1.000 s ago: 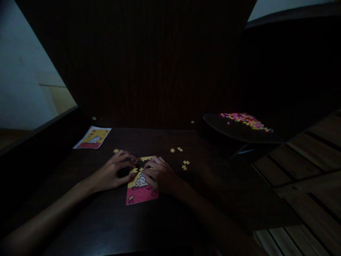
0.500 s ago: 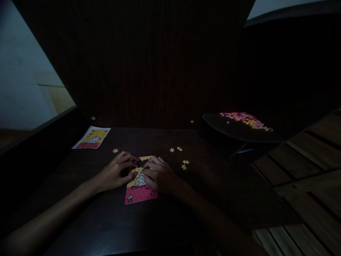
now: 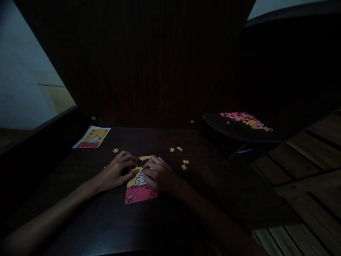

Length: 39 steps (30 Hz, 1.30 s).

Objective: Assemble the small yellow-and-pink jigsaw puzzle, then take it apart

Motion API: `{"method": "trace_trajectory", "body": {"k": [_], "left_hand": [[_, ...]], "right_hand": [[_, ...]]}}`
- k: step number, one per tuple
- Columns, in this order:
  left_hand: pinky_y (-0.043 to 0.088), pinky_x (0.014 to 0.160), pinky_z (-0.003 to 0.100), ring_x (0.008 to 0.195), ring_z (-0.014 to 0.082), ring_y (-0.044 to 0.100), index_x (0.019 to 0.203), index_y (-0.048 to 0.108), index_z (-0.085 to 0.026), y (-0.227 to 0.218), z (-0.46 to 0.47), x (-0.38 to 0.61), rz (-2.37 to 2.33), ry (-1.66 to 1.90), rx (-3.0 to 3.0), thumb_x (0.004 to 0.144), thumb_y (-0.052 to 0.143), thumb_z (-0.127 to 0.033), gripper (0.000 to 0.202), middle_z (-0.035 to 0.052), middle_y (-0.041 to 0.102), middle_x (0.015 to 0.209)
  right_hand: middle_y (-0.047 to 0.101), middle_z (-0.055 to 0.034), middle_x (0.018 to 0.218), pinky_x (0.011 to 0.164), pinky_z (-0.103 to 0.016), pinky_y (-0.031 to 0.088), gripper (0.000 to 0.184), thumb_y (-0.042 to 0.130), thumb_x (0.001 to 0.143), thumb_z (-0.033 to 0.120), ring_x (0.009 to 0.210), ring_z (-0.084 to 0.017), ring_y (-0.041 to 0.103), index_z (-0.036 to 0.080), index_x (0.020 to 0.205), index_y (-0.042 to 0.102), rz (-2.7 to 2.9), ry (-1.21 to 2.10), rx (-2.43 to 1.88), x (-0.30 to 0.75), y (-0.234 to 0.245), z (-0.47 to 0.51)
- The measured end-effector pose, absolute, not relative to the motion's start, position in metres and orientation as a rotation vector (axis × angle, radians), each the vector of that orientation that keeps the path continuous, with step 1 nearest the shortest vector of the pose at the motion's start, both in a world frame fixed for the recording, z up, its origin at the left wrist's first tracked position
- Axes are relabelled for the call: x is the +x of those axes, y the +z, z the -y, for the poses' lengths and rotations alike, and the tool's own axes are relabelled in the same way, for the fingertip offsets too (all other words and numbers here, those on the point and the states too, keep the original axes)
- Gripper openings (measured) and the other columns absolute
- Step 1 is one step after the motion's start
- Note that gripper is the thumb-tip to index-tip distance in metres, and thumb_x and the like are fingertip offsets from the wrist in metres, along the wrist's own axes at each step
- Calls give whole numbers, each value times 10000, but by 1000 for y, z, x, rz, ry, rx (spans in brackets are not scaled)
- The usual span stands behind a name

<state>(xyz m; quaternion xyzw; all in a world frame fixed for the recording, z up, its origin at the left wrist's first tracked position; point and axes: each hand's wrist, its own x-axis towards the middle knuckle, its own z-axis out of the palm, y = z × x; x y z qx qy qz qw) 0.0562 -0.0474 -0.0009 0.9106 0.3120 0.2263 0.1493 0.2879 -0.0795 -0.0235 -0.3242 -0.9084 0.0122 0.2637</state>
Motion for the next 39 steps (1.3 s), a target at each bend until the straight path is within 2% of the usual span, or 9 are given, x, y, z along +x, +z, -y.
{"method": "trace_trajectory", "body": {"k": [20, 26, 31, 39], "left_hand": [[465, 944, 467, 1093, 273, 506, 856, 701, -200, -6, 51, 60, -1029, 726, 2510, 890, 575, -279, 153, 77, 653, 1111], [459, 958, 470, 1090, 265, 498, 923, 735, -218, -7, 51, 60, -1015, 749, 2509, 903, 581, -283, 169, 67, 652, 1099], [464, 962, 478, 1100, 266, 500, 936, 742, -223, -7, 51, 58, -1011, 748, 2520, 898, 587, -276, 168, 68, 653, 1121], [475, 964, 498, 1121, 280, 502, 912, 750, -227, -3, 52, 56, -999, 698, 2511, 887, 594, -298, 173, 77, 651, 1143]], "right_hand": [[703, -72, 1008, 817, -381, 468, 155, 577, 930, 216, 942, -223, 567, 198, 986, 720, 2446, 35, -866, 287, -23, 80], [707, -75, 992, 779, -376, 473, 133, 601, 909, 188, 898, -219, 559, 192, 944, 729, 2374, 0, -887, 291, -15, 78], [707, -78, 951, 789, -379, 482, 165, 580, 908, 157, 864, -213, 554, 187, 947, 737, 2265, -38, -970, 312, -5, 67], [710, -85, 970, 845, -438, 491, 271, 518, 851, 94, 915, -257, 558, 189, 956, 749, 2156, -78, -1295, 365, 5, 51]]}}
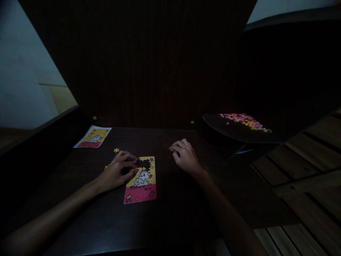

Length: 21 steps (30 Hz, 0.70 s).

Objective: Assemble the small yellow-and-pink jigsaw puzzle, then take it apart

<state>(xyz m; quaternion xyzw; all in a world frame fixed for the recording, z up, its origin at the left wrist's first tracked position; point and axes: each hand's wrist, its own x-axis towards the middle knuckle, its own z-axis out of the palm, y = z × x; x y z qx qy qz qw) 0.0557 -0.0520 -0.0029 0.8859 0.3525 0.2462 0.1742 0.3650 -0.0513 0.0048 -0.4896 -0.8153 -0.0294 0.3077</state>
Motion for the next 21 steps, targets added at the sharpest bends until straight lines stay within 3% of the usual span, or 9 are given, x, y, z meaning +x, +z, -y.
{"method": "trace_trajectory", "body": {"k": [14, 21], "left_hand": [[464, 963, 487, 1118, 271, 499, 914, 735, -218, -6, 52, 54, -993, 705, 2536, 882, 610, -288, 147, 68, 652, 1137], [470, 956, 484, 1117, 272, 505, 917, 738, -227, -5, 51, 53, -985, 711, 2545, 887, 600, -291, 155, 66, 660, 1129]], "right_hand": [[677, -93, 1030, 904, -432, 472, 306, 499, 854, 99, 979, -263, 562, 199, 1016, 738, 2134, -63, -1666, 415, -5, 39], [639, -91, 1003, 906, -441, 486, 225, 558, 933, 293, 984, -262, 564, 214, 1027, 748, 2157, -14, -1584, 395, -13, 39]]}}
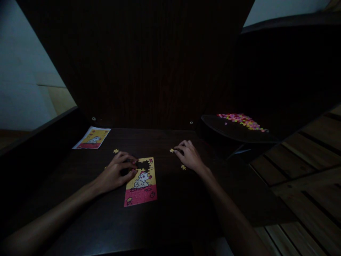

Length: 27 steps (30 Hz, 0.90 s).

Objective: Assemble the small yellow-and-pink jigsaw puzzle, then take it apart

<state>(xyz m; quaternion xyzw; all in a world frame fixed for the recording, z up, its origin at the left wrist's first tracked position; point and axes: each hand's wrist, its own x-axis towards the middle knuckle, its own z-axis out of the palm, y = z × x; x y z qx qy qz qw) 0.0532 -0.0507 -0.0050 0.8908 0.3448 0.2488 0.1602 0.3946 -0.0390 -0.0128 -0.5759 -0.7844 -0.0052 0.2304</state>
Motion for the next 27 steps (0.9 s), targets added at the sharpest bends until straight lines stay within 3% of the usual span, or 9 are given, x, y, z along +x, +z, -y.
{"method": "trace_trajectory", "body": {"k": [17, 27], "left_hand": [[464, 931, 501, 1077, 296, 551, 1056, 694, -214, 11, 28, 22, -1201, 753, 2602, 875, 496, -264, 272, 92, 665, 1114], [462, 997, 473, 1059, 296, 602, 994, 716, -218, 18, -3, -31, -1250, 640, 2642, 826, 499, -300, 287, 88, 680, 1078]], "right_hand": [[632, -78, 956, 871, -451, 498, 123, 681, 864, 318, 944, -258, 571, 212, 892, 736, 2109, 25, -1560, 375, -19, 40], [652, -77, 950, 845, -447, 506, 142, 642, 893, 315, 931, -256, 574, 223, 861, 746, 2108, -9, -1527, 373, -21, 41]]}}
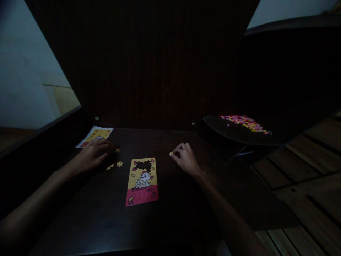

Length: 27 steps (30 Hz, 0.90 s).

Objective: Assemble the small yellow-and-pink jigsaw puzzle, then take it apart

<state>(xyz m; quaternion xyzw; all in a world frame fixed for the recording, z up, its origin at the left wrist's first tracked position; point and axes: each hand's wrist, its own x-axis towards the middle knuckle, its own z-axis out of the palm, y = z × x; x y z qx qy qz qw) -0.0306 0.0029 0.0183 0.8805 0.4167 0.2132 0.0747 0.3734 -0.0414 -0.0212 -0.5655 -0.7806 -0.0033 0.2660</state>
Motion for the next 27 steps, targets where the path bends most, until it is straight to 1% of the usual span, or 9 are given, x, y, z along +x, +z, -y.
{"method": "trace_trajectory", "body": {"k": [4, 9, 12, 15, 18, 22, 27], "left_hand": [[461, 1019, 446, 1067, 275, 617, 986, 728, -237, 22, -3, -39, -1163, 530, 2622, 768, 544, -278, 289, 62, 679, 1126], [485, 993, 444, 1113, 272, 609, 934, 732, -246, 28, 4, -38, -1102, 361, 2556, 759, 645, -373, 233, 66, 657, 1196], [486, 992, 448, 1145, 272, 598, 946, 735, -257, 30, 7, -36, -1070, 313, 2544, 745, 686, -381, 242, 63, 638, 1233], [480, 1000, 446, 1156, 268, 594, 939, 740, -263, 30, 7, -35, -1041, 279, 2554, 751, 680, -356, 218, 57, 635, 1236], [470, 1008, 451, 1162, 268, 588, 910, 740, -253, 29, 6, -36, -1053, 226, 2576, 783, 651, -365, 191, 61, 627, 1253], [458, 1014, 451, 1169, 274, 576, 922, 731, -236, 28, 6, -35, -1098, 183, 2569, 795, 641, -401, 227, 65, 627, 1252], [451, 1015, 436, 1170, 277, 570, 918, 722, -228, 27, 7, -33, -1119, 186, 2568, 802, 629, -438, 257, 70, 625, 1260]], "right_hand": [[658, -69, 918, 824, -442, 510, 134, 651, 885, 299, 907, -253, 575, 221, 826, 742, 2084, -18, -1535, 373, -22, 42], [657, -76, 925, 836, -449, 506, 111, 667, 878, 282, 913, -257, 580, 204, 847, 739, 2065, -8, -1601, 370, -21, 43], [651, -79, 926, 843, -441, 500, 100, 656, 887, 250, 922, -256, 577, 194, 863, 735, 2081, 3, -1615, 369, -20, 43], [642, -76, 932, 852, -430, 490, 93, 643, 897, 234, 926, -251, 567, 197, 874, 726, 2102, 8, -1583, 368, -20, 43], [635, -69, 947, 865, -421, 481, 109, 620, 918, 250, 944, -243, 563, 204, 889, 714, 2110, 49, -1521, 366, -19, 44], [632, -65, 983, 881, -409, 472, 112, 610, 933, 270, 967, -226, 567, 205, 911, 700, 2155, 159, -1388, 353, -14, 49], [621, -68, 1015, 888, -392, 468, 62, 653, 909, 242, 986, -214, 553, 201, 923, 696, 2267, 343, -1200, 321, -6, 64]]}}
